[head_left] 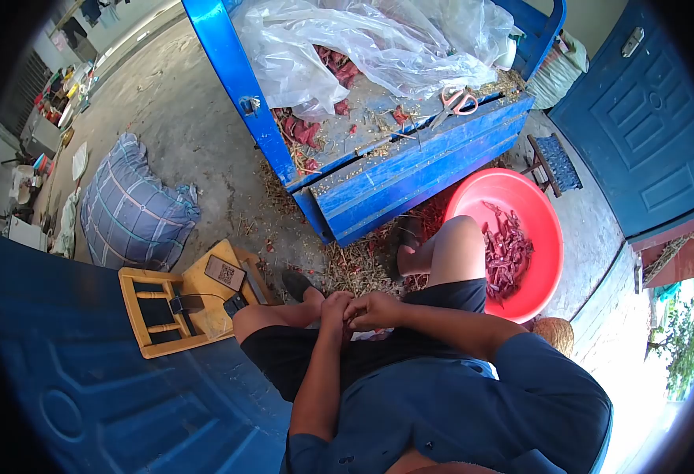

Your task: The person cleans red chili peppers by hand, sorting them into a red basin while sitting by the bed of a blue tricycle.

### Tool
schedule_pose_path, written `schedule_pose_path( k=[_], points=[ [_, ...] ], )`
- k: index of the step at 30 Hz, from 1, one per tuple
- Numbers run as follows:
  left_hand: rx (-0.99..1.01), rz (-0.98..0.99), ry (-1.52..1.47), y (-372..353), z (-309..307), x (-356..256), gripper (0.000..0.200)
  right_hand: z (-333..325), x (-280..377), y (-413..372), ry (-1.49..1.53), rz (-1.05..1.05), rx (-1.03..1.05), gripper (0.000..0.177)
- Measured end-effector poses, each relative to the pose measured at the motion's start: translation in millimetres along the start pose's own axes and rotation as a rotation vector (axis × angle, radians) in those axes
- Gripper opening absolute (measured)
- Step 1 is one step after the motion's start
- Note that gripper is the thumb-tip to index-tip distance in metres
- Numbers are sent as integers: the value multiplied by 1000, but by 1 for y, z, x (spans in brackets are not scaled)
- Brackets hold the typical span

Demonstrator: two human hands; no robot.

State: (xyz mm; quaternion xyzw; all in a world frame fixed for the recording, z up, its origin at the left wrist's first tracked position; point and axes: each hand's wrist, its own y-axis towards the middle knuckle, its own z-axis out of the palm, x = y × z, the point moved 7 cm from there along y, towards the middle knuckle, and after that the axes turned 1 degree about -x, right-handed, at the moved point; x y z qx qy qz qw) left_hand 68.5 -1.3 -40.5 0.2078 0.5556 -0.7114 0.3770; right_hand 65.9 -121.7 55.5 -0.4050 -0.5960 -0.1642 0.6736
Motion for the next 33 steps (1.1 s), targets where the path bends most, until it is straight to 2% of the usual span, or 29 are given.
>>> schedule_pose_path(
  k=[1,3,4,6,7,9,10,12,13,15,18,22,28,30,31,33],
  points=[
    [2,1,-1,0,-2,-2,13,4,-2,1,-2,0,-1,25],
    [31,33,-62,-1,-8,-5,13,6,16,1,-189,-274,-109,27],
    [28,36,-64,-2,-9,-3,13,7,15,2,-190,-277,-105,27],
    [41,-23,-184,-3,-13,9,15,6,18,2,-394,-230,-145,28],
    [39,-24,-184,-1,-13,12,15,8,18,4,-394,-230,-144,28],
    [-37,-1,-42,5,-16,13,17,1,7,10,-543,-73,-227,27],
    [-35,1,-46,7,-14,15,17,1,5,12,-548,-72,-226,27],
    [-55,0,-35,7,-7,18,18,-9,-10,12,-553,42,-402,24],
    [-54,-2,-40,11,-6,21,18,-6,-15,14,-557,45,-400,24],
    [-54,0,-28,23,-7,28,19,-10,-20,13,-503,15,-529,25],
    [-47,-24,-120,22,-2,28,21,-14,-22,11,-429,-50,-601,25],
    [-15,-17,-94,19,-1,24,26,-21,-27,14,-521,-53,-682,23],
    [-10,-80,-60,30,-8,41,31,-22,-43,22,-370,181,-697,23],
    [-22,-140,-34,22,-5,33,32,-21,-57,26,-119,329,-650,24],
    [-23,-140,-33,16,-4,27,32,-22,-56,26,-118,330,-649,24],
    [50,-189,-44,5,3,17,28,-20,-60,24,113,370,-562,25]
  ],
)
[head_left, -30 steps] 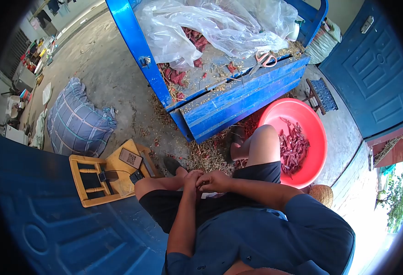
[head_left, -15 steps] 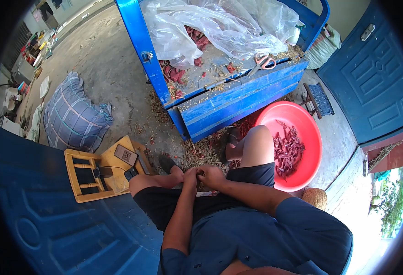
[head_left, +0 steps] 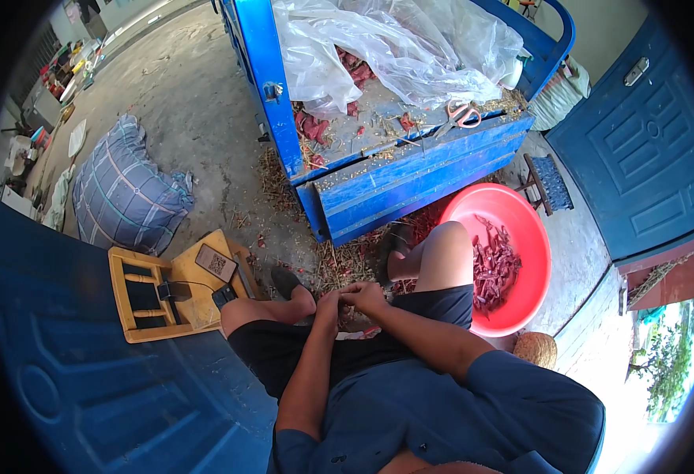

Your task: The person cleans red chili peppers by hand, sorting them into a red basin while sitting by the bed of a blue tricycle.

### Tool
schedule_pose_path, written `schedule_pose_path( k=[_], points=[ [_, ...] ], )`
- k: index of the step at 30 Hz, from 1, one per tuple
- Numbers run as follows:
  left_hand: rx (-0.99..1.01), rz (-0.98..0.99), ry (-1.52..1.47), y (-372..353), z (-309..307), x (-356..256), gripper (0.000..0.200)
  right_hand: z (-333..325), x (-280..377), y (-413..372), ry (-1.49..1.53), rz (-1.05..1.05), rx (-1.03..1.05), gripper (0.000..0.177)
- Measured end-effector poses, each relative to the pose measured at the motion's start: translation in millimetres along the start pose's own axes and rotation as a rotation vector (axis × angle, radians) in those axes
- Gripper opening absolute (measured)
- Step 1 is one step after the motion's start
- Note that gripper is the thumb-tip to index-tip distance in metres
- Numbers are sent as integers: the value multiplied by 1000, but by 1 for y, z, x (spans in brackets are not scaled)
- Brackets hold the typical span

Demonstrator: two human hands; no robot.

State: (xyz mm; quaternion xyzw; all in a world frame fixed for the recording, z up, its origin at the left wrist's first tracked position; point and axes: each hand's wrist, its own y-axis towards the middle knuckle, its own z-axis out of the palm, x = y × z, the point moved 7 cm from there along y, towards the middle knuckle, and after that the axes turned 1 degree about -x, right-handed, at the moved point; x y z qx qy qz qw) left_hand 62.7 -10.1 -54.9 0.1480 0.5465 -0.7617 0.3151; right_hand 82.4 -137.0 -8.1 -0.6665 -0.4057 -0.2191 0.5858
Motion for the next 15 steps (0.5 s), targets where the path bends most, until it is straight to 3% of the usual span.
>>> schedule_pose_path(
  k=[1,3,7,9,12,15],
  points=[
    [-1,2,-6,-5,3,-4,28,-3,-2,3,-5,-1,2,25],
    [3,84,18,-12,5,-11,23,0,-12,8,262,35,67,24],
    [23,115,41,-10,7,-3,21,-13,-2,8,238,-50,104,26],
    [23,90,70,-16,12,-4,18,-19,19,-3,76,-224,94,26],
    [8,57,36,-19,14,-2,17,-23,10,-4,71,-249,-40,25],
    [37,27,19,-11,7,8,18,-15,-5,-3,-15,-148,-8,24]
  ],
)
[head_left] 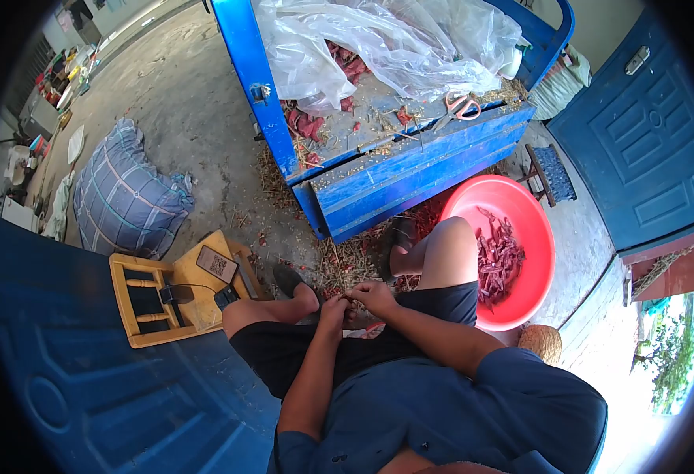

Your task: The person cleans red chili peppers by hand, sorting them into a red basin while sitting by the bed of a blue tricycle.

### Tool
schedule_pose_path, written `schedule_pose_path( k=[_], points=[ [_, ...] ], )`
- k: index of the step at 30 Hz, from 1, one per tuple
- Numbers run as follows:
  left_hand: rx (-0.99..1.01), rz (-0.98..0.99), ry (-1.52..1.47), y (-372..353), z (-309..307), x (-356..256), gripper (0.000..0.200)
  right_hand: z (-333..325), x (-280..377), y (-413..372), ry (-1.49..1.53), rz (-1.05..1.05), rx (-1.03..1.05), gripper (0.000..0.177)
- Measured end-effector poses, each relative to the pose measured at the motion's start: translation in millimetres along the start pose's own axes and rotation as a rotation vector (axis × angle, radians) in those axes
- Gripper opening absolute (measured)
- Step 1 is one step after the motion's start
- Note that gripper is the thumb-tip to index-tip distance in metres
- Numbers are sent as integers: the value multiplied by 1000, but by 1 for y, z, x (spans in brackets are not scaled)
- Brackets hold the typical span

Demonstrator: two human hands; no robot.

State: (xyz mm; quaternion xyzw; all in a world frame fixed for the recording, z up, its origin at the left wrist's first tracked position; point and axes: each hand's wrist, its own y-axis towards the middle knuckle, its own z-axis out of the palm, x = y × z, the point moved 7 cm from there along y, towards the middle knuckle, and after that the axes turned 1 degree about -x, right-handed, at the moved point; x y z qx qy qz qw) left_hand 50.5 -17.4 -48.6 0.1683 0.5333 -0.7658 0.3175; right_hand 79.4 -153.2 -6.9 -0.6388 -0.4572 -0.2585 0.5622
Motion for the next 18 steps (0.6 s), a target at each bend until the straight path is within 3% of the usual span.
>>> schedule_pose_path(
  k=[1,3,7,9,11,13,14,16,18],
  points=[
    [1,-1,8,3,-2,4,18,0,-2,1,7,0,-4,24],
    [49,-12,-55,1,-1,5,17,-4,25,-7,-200,-345,-129,27],
    [39,0,-85,-4,4,-1,18,-10,35,-8,-157,-359,-174,26],
    [55,-3,-51,-13,14,-8,18,-8,10,1,-17,-31,-75,26],
    [65,-33,-54,-13,14,5,19,-12,6,0,-3,-45,-83,22],
    [77,-42,-54,-10,11,12,20,-21,12,-1,-292,-86,-150,18],
    [120,-69,-34,-13,14,13,19,-24,13,-1,-282,-99,-152,18],
    [119,-109,9,-18,15,11,19,-22,10,-3,-384,-58,-52,19],
    [118,-88,-18,-17,11,13,19,-17,13,-6,-273,-178,-56,24]
  ],
)
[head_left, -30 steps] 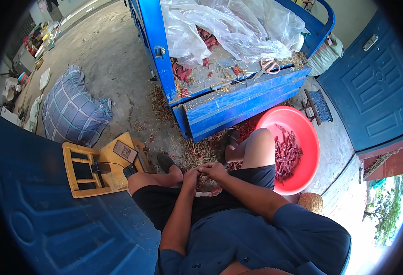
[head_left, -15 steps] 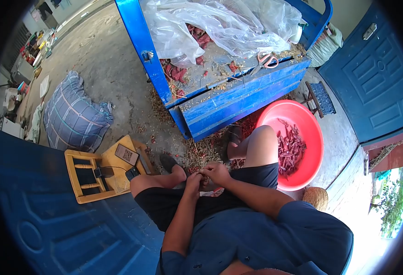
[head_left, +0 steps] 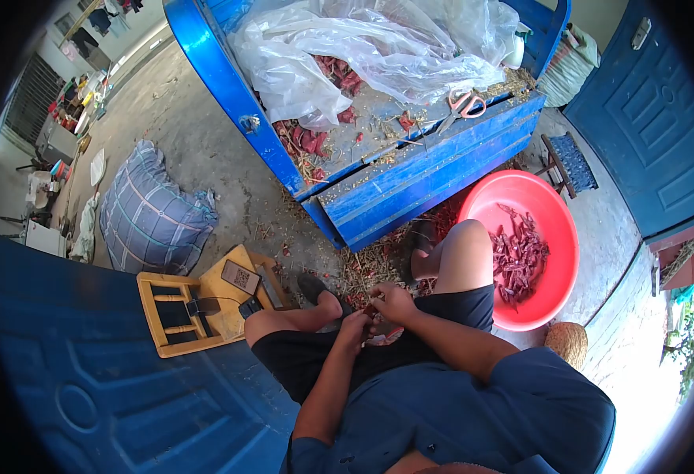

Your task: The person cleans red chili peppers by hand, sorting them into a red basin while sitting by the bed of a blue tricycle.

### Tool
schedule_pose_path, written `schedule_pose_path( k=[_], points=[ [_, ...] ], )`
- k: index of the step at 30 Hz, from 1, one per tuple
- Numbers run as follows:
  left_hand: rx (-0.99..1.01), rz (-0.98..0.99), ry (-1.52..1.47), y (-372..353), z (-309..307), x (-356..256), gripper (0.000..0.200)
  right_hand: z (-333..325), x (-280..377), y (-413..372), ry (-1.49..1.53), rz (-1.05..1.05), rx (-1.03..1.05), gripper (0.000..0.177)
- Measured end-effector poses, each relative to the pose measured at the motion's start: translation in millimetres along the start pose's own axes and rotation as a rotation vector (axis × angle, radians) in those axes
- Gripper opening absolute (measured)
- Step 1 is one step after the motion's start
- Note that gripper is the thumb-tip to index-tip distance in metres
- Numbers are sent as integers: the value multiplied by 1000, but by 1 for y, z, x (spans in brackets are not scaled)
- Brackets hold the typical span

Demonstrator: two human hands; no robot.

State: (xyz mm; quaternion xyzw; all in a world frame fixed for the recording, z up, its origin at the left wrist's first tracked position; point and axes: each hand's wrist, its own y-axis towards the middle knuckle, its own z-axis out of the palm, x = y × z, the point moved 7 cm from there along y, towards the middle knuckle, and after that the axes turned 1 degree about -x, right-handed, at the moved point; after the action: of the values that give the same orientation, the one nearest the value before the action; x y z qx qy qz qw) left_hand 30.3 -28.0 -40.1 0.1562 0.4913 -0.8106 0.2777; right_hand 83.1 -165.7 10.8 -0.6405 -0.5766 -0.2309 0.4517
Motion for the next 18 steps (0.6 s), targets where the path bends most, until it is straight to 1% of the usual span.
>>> schedule_pose_path(
  k=[1,2,4,5,7,8,10,11,13,14,16,17,18],
  points=[
    [-1,11,-30,2,-3,1,19,0,5,1,112,-103,-24,30],
    [-1,16,-28,1,-3,-1,19,-1,3,3,112,-108,-25,30],
    [-43,60,-58,-1,-8,-5,24,17,25,-7,60,-541,235,42],
    [-45,61,-60,-1,-12,-3,24,15,30,-13,60,-543,238,42],
    [-54,25,39,1,-20,6,27,6,50,-32,-139,-606,279,40],
    [-52,26,39,0,-17,9,27,6,52,-35,-141,-607,279,40],
    [-116,33,98,0,-11,11,26,11,50,-32,-279,-521,327,37],
    [-115,41,98,-1,-9,9,26,13,48,-29,-282,-528,324,37],
    [-97,35,98,-7,-4,7,22,19,37,-24,-285,-456,355,35],
    [-97,43,97,-6,-6,6,22,19,38,-24,-289,-463,353,35],
    [-141,-69,62,-4,-12,12,24,16,39,-22,-274,-441,344,30],
    [-139,-64,62,-1,-16,14,24,16,38,-21,-277,-444,341,30],
    [-95,-59,49,0,-19,15,27,18,34,-20,-216,-395,352,29]
  ],
)
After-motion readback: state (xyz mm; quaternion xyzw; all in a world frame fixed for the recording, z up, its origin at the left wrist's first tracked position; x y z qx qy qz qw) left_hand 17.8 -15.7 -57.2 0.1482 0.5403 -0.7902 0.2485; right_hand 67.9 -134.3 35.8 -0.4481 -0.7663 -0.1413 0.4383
